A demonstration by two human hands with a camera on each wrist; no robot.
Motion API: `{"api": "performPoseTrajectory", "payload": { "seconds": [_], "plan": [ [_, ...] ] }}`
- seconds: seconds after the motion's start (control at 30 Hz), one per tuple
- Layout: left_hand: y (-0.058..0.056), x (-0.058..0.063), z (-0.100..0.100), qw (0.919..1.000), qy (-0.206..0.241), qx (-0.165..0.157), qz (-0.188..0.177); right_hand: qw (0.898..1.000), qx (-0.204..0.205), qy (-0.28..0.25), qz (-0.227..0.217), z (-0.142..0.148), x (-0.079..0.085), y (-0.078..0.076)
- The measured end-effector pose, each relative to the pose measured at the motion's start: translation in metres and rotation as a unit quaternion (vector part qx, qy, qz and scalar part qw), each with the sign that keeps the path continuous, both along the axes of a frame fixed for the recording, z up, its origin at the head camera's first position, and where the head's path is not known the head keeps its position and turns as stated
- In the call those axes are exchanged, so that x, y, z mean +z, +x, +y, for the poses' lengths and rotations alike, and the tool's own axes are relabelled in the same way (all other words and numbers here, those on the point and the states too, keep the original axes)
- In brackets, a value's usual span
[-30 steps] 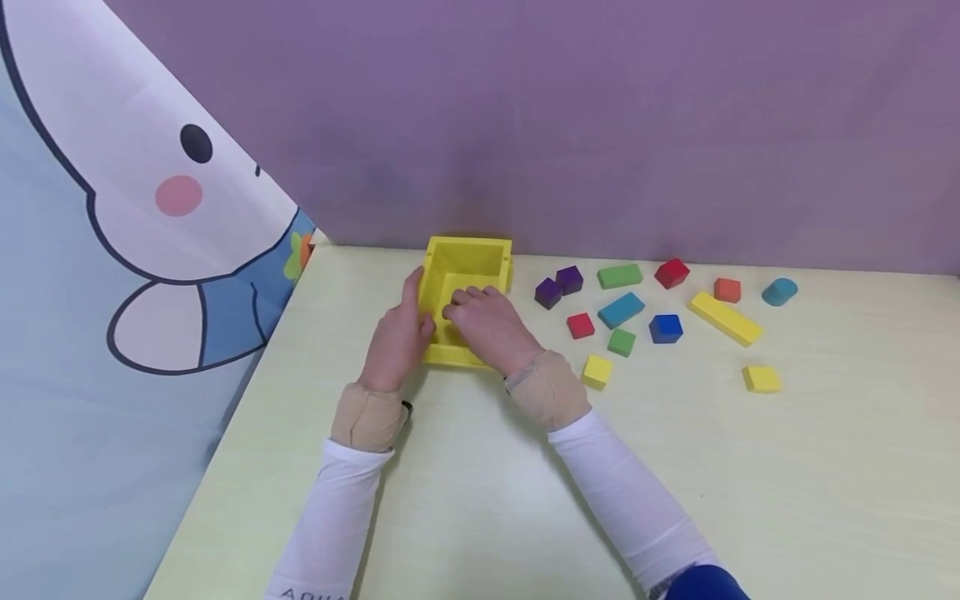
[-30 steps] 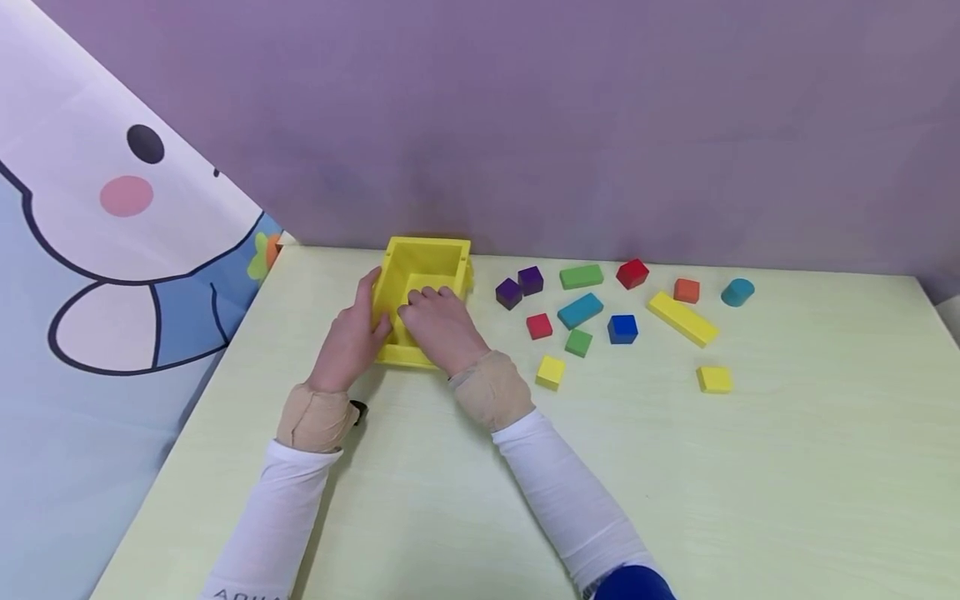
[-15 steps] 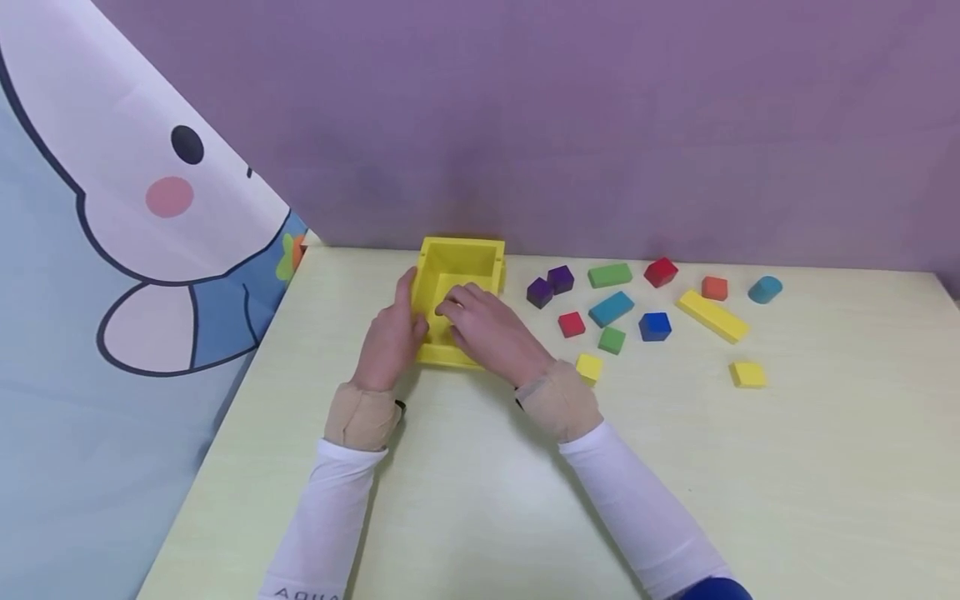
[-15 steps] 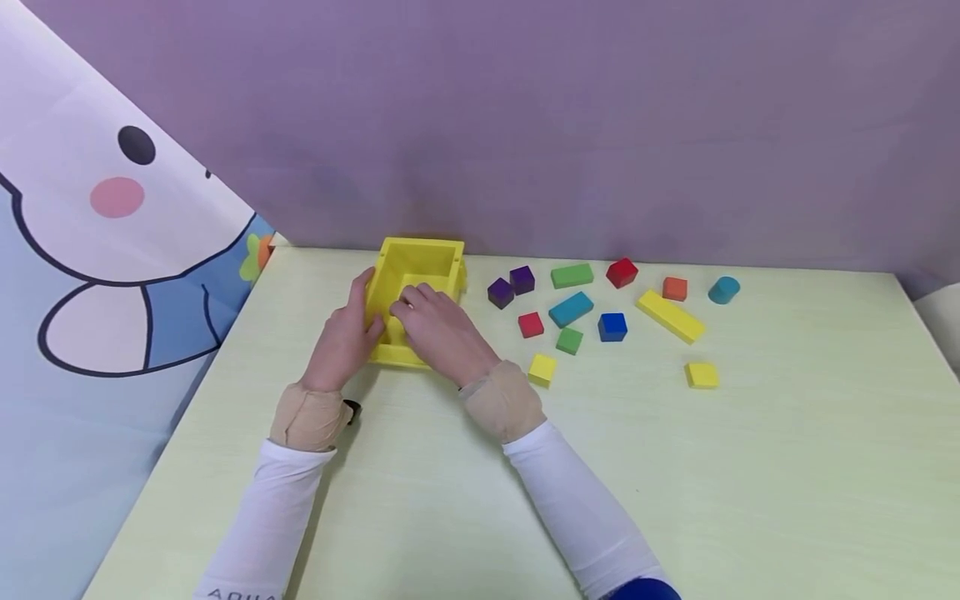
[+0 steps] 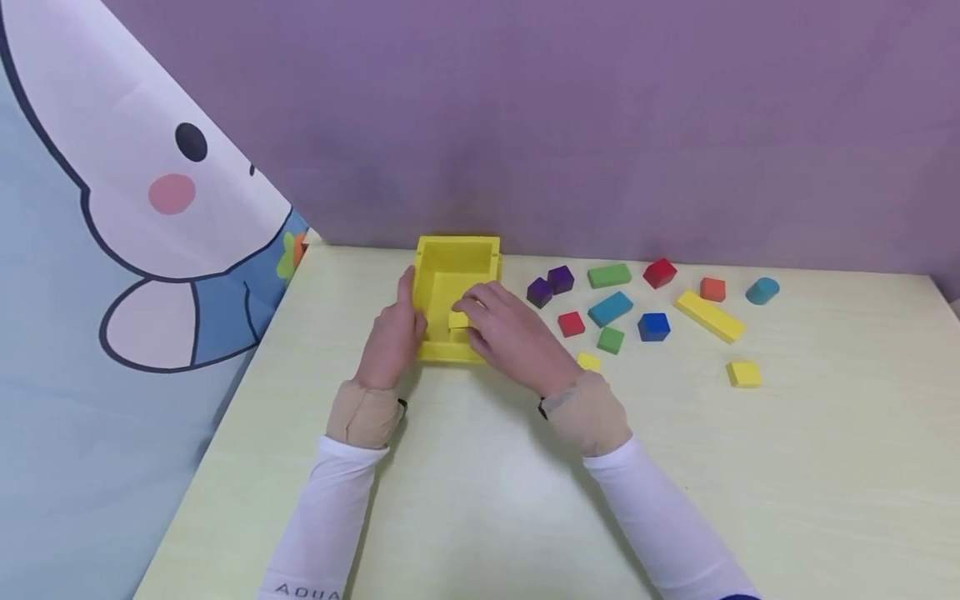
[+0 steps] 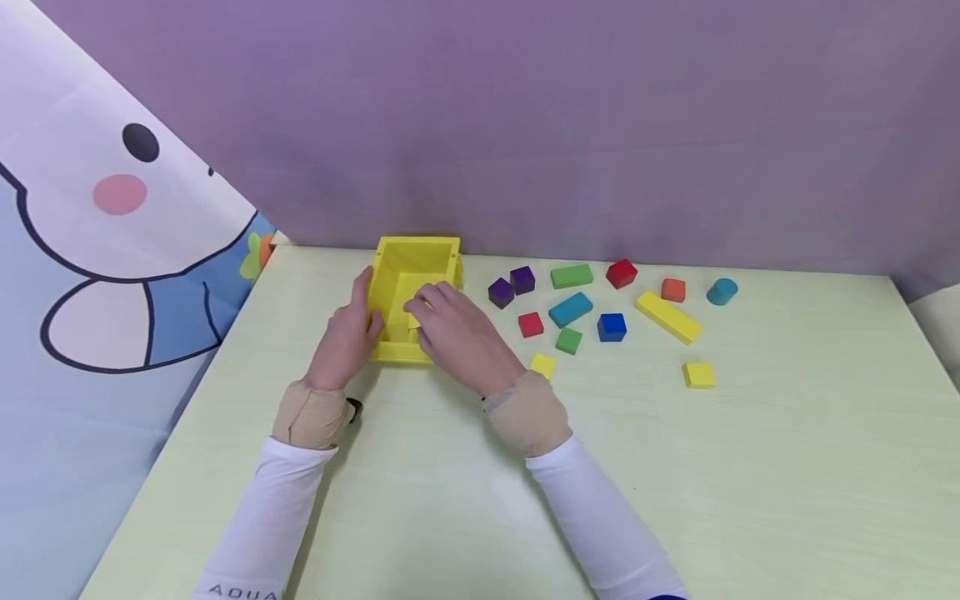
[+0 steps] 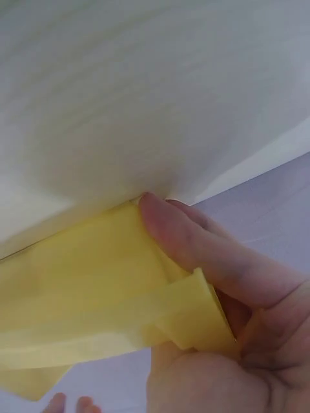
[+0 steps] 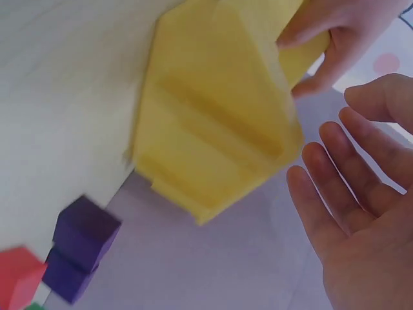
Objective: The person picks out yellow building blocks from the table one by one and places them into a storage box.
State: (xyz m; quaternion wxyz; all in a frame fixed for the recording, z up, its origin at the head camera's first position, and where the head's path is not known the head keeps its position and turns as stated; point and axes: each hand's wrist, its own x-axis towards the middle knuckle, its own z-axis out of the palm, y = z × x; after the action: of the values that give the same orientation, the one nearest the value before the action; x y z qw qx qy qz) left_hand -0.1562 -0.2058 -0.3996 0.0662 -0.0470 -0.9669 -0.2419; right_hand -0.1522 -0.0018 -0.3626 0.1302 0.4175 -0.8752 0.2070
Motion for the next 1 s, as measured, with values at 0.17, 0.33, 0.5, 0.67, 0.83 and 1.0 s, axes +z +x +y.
{"api": "performPoseTrajectory", "payload": {
  "seconds": [0.17, 0.33, 0.5, 0.67, 0.83, 1.0],
  "plan": [
    [-0.001, 0.001, 0.003, 1.0, -0.006, 0.0, 0.002, 1.0, -0.01, -0.009, -0.002, 0.019, 0.002, 0.003],
    [-0.002, 0.001, 0.005, 1.0, -0.002, -0.005, -0.002, 0.999, -0.03, 0.006, -0.029, 0.034, 0.001, 0.01],
    [-0.002, 0.003, 0.007, 0.9999, 0.004, -0.007, -0.01, 0.998, -0.044, 0.025, -0.045, 0.05, -0.004, 0.019],
    [-0.002, 0.003, 0.007, 0.9999, 0.008, -0.004, -0.01, 0.996, -0.06, 0.038, -0.05, 0.066, -0.009, 0.026],
    [-0.001, 0.003, 0.005, 0.9999, 0.01, -0.003, -0.009, 0.994, -0.078, 0.057, -0.057, 0.08, -0.015, 0.029],
    [0.002, 0.006, 0.003, 0.9996, 0.017, 0.004, -0.021, 0.992, -0.092, 0.059, -0.07, 0.09, -0.016, 0.031]
  ]
}}
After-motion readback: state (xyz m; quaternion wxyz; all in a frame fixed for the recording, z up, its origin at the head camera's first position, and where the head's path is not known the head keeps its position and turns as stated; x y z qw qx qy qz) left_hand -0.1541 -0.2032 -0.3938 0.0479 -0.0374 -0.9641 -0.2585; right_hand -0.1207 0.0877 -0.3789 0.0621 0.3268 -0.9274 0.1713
